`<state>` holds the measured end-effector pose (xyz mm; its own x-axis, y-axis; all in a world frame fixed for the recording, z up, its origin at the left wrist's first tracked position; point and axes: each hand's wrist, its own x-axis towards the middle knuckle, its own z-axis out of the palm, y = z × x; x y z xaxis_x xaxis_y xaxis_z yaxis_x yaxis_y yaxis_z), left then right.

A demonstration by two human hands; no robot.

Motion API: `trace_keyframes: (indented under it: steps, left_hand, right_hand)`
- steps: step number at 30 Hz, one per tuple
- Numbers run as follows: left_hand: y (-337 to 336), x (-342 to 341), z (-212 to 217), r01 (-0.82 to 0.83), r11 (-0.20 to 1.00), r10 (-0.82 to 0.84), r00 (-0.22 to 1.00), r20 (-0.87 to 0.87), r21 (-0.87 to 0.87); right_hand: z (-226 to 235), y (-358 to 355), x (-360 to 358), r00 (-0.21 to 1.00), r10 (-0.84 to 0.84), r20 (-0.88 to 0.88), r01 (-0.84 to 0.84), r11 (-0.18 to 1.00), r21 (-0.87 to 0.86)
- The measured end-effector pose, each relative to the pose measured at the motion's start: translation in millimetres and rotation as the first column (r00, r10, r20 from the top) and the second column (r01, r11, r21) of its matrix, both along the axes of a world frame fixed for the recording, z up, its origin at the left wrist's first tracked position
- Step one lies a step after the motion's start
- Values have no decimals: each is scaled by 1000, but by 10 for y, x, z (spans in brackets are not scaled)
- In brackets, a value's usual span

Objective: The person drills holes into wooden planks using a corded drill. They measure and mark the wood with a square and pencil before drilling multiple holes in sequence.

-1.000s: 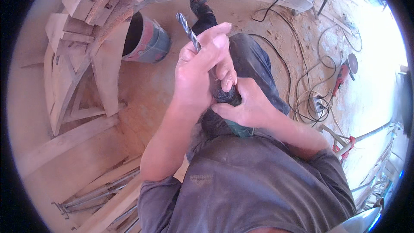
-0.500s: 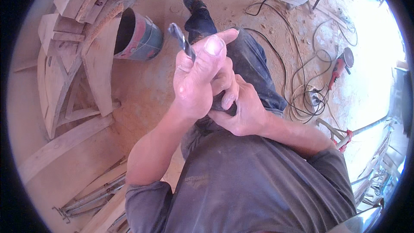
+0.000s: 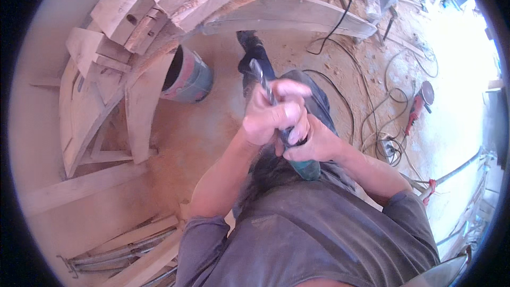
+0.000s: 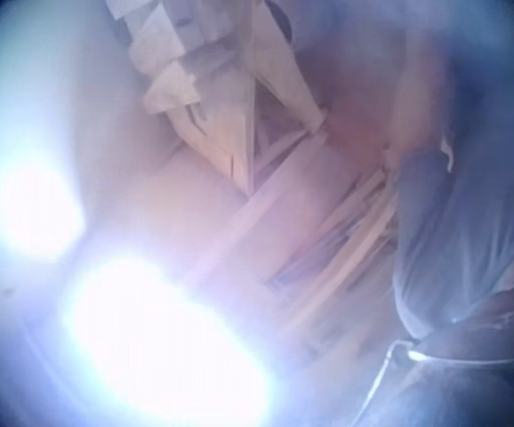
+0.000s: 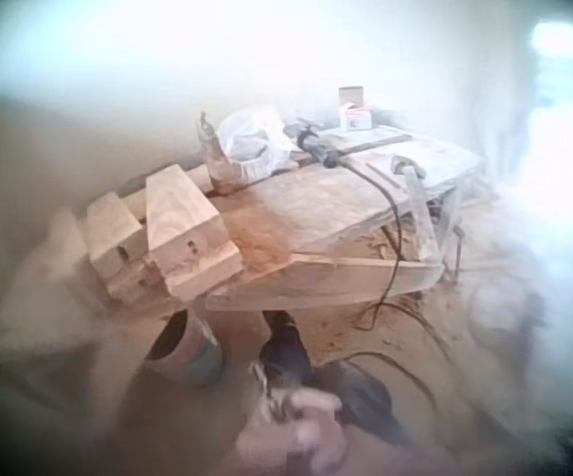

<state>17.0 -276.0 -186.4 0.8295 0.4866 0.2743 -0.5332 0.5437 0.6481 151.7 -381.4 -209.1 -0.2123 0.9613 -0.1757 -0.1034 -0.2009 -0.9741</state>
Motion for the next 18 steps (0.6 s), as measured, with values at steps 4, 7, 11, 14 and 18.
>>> trace_keyframes:
  steps: [4, 7, 11, 14, 18]
  left_hand:
    - [-309, 134, 181, -522, 853, 477, 798, -368, -25]
    - [-383, 82, 302, -647, 762, 534, 640, -553, -13]
    - [-339, -23, 249, -558, 830, 485, 726, -487, -4]
    - [-324, -75, 169, -417, 907, 376, 866, -329, -60]
    - [-110, 1, 32, -287, 944, 242, 938, -247, -165]
  right_hand:
    - [133, -15, -196, 858, -303, 415, 281, 953, 113]
    - [259, -16, -329, 857, -262, 444, 272, 961, 42]
    - [184, 12, -264, 868, -127, 480, 139, 990, 10]
    - [312, -16, -285, 893, -201, 403, 208, 978, 27]
    - [212, 123, -137, 867, -33, 497, 127, 979, -157]
